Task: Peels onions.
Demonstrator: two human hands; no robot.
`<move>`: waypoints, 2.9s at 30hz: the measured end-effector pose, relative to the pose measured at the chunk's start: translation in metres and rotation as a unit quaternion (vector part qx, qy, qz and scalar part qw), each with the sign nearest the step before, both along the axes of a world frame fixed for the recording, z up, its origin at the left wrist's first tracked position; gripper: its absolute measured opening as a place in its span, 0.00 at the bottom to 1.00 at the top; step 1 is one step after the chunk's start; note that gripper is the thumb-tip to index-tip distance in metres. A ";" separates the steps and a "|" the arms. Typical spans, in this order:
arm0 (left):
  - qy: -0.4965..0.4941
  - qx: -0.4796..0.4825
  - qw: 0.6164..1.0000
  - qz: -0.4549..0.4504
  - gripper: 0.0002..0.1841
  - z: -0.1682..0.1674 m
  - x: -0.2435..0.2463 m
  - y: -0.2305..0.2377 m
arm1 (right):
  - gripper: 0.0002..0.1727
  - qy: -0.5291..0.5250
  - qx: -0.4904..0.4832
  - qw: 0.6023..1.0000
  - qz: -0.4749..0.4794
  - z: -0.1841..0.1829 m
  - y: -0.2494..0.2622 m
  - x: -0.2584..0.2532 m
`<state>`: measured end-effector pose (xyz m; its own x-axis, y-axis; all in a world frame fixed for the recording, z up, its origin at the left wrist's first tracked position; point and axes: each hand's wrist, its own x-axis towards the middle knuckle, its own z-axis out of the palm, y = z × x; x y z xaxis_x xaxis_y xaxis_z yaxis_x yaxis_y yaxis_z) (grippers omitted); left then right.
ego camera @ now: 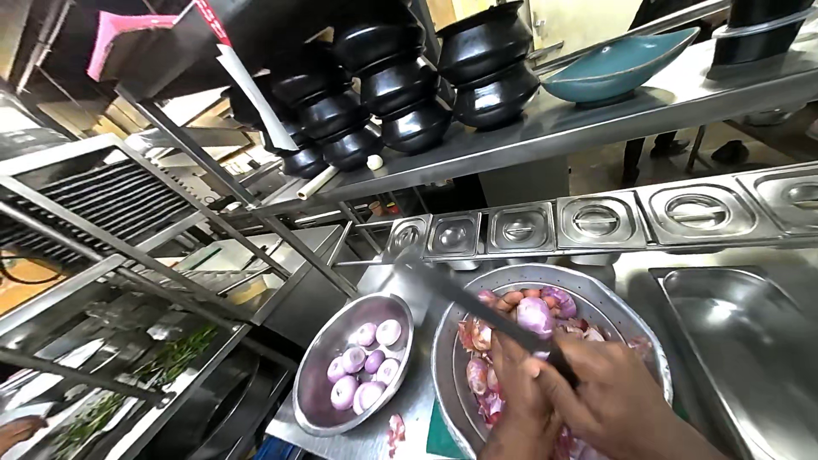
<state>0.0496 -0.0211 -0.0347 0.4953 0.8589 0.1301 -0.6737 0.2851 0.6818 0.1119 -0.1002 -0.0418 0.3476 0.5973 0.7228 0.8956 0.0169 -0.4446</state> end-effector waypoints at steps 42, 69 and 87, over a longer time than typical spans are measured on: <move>0.063 -0.010 0.996 -0.056 0.39 0.002 -0.006 0.022 | 0.33 -0.119 0.002 0.993 -0.012 -0.009 -0.001 0.004; -0.039 -0.085 0.970 -0.227 0.27 0.006 -0.018 0.041 | 0.41 0.054 -0.077 0.995 -0.027 0.016 -0.010 0.028; -0.104 -0.110 0.960 -0.236 0.17 0.018 -0.021 0.013 | 0.39 0.092 0.025 0.995 0.032 0.017 -0.005 0.011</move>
<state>0.0285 -0.0078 -0.0166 0.8188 0.5637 0.1083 -0.5490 0.7138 0.4349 0.1230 -0.1055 -0.0248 0.4400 0.5866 0.6799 0.7951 0.0974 -0.5986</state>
